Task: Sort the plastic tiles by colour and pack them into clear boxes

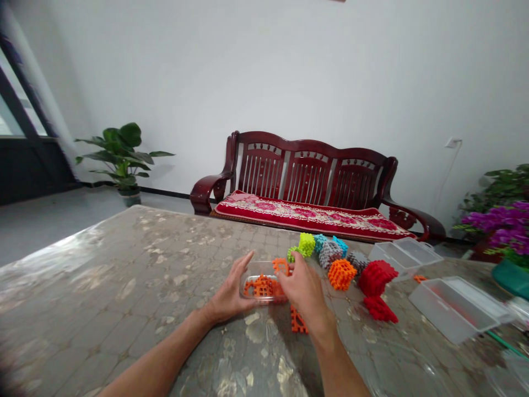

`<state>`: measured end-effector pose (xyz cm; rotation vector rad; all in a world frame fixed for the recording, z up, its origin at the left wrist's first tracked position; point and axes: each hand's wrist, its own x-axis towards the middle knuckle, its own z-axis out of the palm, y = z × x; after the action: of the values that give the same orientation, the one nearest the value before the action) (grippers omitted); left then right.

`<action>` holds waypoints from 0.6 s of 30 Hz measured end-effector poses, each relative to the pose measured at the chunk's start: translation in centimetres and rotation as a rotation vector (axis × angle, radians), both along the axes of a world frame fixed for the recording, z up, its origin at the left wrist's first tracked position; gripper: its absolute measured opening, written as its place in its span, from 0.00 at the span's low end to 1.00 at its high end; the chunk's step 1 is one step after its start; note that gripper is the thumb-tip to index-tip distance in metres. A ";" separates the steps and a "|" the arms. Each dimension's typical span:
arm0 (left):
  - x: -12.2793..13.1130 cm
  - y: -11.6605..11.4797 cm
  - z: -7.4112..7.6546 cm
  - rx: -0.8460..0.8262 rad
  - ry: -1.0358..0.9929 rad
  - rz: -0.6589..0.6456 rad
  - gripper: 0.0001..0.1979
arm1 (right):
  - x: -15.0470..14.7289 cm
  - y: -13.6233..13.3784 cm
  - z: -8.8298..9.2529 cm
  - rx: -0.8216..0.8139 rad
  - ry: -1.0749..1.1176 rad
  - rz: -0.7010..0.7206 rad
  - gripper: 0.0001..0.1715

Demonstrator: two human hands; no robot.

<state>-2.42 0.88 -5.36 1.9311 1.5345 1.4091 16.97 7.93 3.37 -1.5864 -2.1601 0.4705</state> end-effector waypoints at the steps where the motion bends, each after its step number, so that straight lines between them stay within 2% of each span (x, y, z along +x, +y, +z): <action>1: 0.0 0.0 -0.1 0.007 0.002 -0.004 0.55 | -0.9 -0.6 -0.3 -0.003 -0.009 0.018 0.36; 4: -0.1 0.1 -0.4 0.028 0.008 -0.015 0.55 | -3.0 -1.5 -1.6 -0.023 -0.065 0.082 0.35; 8: -0.2 0.2 -0.6 0.042 0.007 -0.014 0.55 | -3.4 -1.0 -3.1 -0.091 -0.082 0.209 0.29; 11: -0.1 0.2 -0.5 0.033 0.003 -0.008 0.55 | -2.8 0.0 -3.1 -0.090 -0.075 0.256 0.28; 14: 0.0 0.1 -0.3 0.028 0.004 -0.010 0.54 | -2.6 1.1 -2.9 -0.091 -0.108 0.316 0.33; 18: 0.0 0.0 -0.1 0.035 0.003 -0.009 0.54 | -3.0 2.4 -2.7 -0.086 -0.219 0.548 0.37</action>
<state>-2.44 0.91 -5.49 1.9589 1.5105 1.4396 13.98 10.28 0.64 -1.1072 -2.7820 0.5776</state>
